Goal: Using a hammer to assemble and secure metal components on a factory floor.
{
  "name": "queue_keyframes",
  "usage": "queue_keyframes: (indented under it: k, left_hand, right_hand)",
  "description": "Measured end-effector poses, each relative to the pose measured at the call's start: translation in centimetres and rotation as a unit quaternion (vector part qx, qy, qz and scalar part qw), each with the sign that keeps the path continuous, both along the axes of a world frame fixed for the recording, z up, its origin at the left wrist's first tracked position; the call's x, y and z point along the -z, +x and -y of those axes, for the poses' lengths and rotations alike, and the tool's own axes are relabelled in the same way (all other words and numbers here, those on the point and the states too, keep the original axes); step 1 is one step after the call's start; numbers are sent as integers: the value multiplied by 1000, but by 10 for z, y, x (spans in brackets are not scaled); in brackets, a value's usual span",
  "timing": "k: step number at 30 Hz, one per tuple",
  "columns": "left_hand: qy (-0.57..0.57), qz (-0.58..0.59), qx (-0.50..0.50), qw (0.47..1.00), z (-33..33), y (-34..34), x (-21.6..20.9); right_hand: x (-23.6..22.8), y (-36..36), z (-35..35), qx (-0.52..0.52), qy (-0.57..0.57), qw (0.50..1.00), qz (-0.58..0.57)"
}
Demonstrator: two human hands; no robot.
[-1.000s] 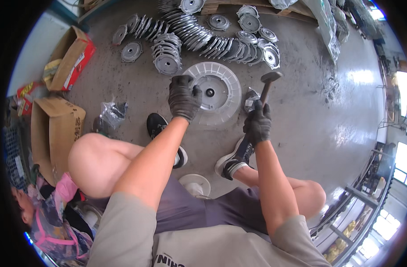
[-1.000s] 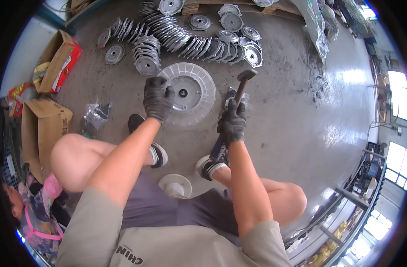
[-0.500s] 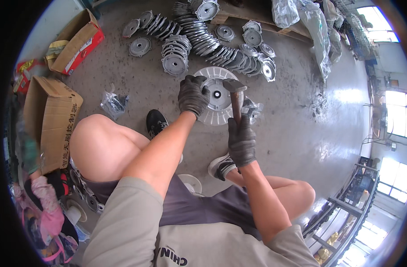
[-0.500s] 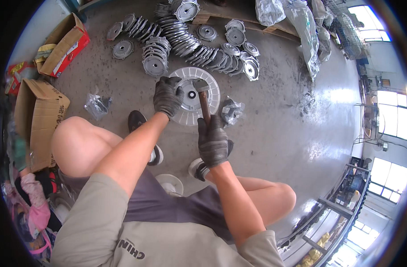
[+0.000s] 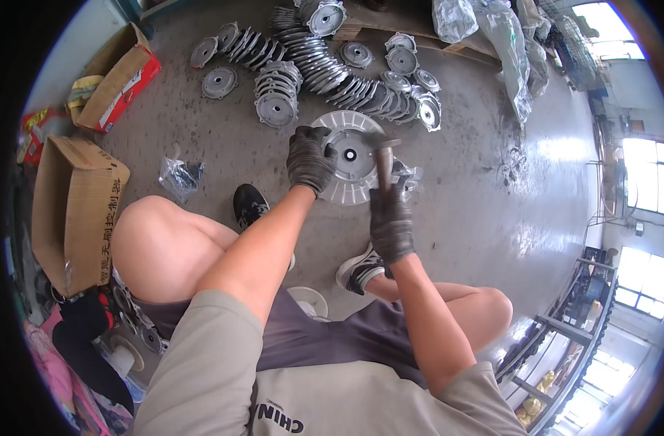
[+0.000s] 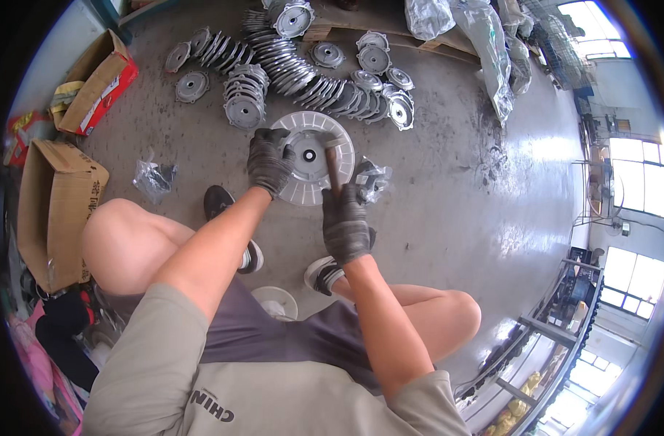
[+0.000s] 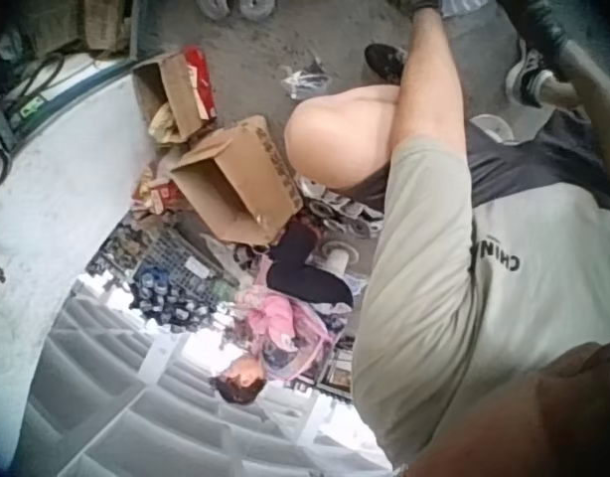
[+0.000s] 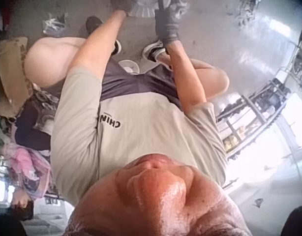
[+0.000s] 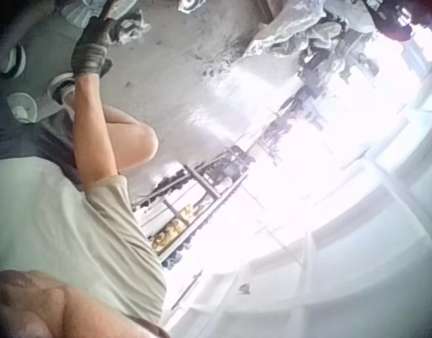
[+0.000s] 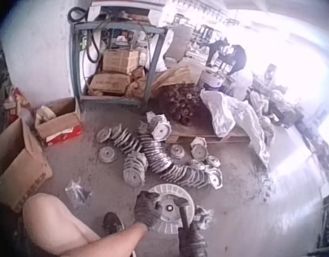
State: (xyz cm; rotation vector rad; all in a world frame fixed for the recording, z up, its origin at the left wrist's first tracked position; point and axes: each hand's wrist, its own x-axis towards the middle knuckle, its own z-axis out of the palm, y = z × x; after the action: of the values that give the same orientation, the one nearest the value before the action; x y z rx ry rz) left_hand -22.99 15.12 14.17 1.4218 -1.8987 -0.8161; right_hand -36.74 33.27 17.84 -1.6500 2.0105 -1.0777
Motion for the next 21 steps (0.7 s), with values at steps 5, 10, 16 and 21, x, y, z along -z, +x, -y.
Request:
queue_keyframes:
  k: [5,10,16,21]
  left_hand:
    - [4,22,6,1000,-6,11,13]
    - [8,2,0,1000,-4,6,11]
    - [-11,-15,4,1000,-1,8,17]
    - [-48,-31,8,998,-11,3,19]
  right_hand:
    - [-37,17,35,83,359,930,-5]
    - [-47,13,19,112,202,973,11]
    - [-26,17,21,78,166,983,-28]
    - [-30,7,29,90,338,937,12]
